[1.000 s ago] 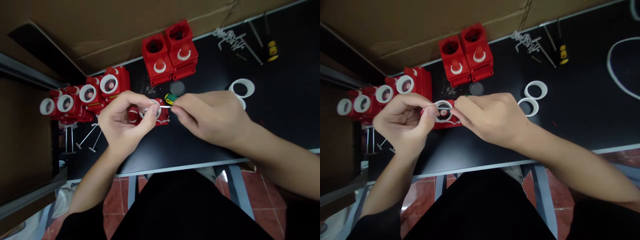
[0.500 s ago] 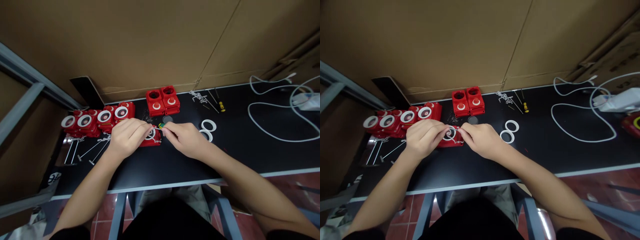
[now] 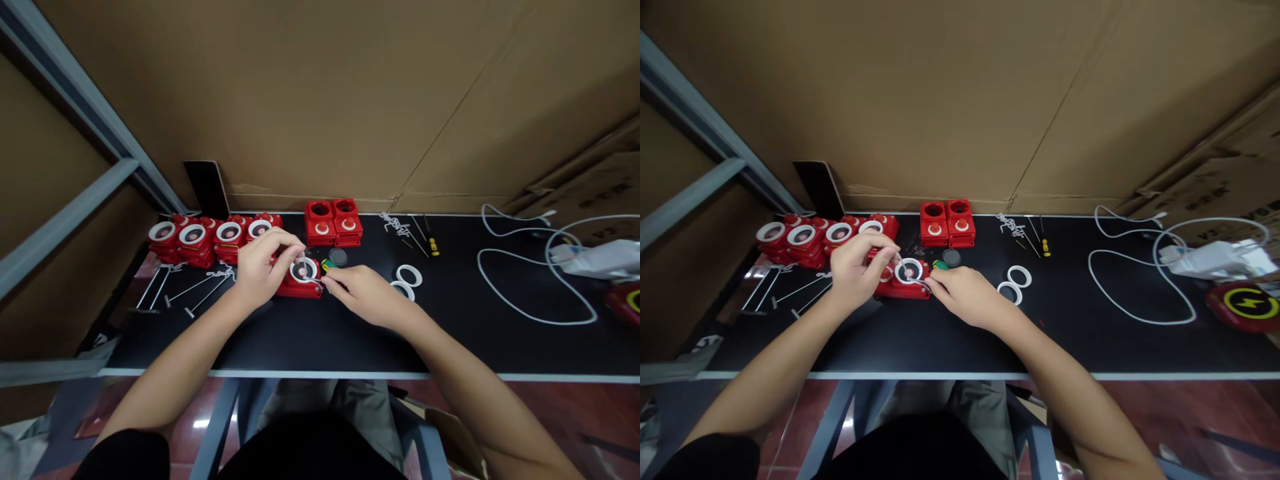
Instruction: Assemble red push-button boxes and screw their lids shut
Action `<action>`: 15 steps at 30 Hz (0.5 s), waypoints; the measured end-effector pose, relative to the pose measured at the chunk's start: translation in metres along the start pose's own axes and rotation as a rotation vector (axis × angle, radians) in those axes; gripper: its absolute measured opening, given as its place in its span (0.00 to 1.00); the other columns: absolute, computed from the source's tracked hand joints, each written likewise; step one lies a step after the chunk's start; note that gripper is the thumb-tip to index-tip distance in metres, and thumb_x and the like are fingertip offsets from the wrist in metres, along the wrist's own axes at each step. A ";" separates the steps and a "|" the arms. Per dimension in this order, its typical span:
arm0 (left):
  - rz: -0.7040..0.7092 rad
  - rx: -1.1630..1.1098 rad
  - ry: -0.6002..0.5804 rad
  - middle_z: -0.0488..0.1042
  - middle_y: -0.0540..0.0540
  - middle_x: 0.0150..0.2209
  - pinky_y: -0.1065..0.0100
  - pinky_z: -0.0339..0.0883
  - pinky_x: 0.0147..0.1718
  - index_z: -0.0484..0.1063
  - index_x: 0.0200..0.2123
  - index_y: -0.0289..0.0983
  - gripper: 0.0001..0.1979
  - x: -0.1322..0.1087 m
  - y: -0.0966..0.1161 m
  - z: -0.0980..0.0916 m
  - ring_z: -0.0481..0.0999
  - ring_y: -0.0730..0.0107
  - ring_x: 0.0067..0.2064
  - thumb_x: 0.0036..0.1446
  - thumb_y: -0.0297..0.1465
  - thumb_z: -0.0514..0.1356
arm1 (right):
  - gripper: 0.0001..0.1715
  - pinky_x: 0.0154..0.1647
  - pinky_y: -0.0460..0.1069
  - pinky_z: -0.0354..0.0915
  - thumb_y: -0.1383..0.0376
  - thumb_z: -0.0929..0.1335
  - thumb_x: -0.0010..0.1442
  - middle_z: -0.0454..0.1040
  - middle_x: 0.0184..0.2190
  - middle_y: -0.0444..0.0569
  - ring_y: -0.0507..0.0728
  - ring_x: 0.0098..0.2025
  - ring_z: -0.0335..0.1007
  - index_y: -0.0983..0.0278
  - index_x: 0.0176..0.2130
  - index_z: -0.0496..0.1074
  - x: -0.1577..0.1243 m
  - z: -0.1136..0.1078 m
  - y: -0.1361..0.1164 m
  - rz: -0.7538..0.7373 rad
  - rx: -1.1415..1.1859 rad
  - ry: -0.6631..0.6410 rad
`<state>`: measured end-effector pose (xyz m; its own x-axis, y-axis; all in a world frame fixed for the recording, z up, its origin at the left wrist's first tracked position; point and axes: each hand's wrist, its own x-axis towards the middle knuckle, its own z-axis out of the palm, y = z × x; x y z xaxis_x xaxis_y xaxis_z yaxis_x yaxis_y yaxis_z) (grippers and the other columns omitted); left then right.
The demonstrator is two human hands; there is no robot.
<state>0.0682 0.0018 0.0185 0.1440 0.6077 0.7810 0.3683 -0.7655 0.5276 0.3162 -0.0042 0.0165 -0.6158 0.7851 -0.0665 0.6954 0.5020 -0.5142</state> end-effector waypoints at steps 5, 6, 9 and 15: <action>-0.393 -0.329 -0.044 0.84 0.47 0.32 0.70 0.76 0.30 0.81 0.38 0.36 0.17 0.000 0.003 0.008 0.82 0.70 0.28 0.73 0.45 0.68 | 0.21 0.42 0.49 0.54 0.59 0.63 0.83 0.78 0.38 0.50 0.53 0.37 0.66 0.65 0.39 0.74 0.004 0.001 0.005 -0.033 0.024 0.017; -0.410 -0.342 -0.057 0.83 0.47 0.31 0.70 0.76 0.30 0.80 0.38 0.36 0.19 0.001 0.003 0.009 0.82 0.70 0.28 0.73 0.47 0.68 | 0.20 0.43 0.49 0.56 0.59 0.64 0.82 0.78 0.38 0.50 0.53 0.37 0.67 0.66 0.39 0.74 0.006 0.000 0.006 -0.057 0.036 0.008; -0.461 -0.392 -0.109 0.81 0.48 0.28 0.71 0.76 0.28 0.79 0.37 0.35 0.24 0.003 0.004 0.015 0.81 0.70 0.26 0.71 0.52 0.69 | 0.18 0.48 0.49 0.61 0.61 0.68 0.79 0.77 0.37 0.49 0.53 0.39 0.69 0.66 0.36 0.75 0.009 -0.007 0.007 -0.126 0.077 -0.009; -0.472 -0.402 -0.167 0.79 0.49 0.30 0.70 0.72 0.30 0.81 0.37 0.36 0.22 0.007 0.004 0.014 0.76 0.72 0.28 0.65 0.50 0.73 | 0.09 0.45 0.49 0.64 0.62 0.72 0.74 0.81 0.40 0.51 0.53 0.40 0.73 0.66 0.43 0.78 0.016 -0.026 -0.005 -0.144 0.234 0.090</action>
<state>0.0836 0.0061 0.0215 0.2034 0.8987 0.3885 0.0587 -0.4073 0.9114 0.3123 0.0153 0.0404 -0.6598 0.7458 0.0922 0.4923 0.5217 -0.6968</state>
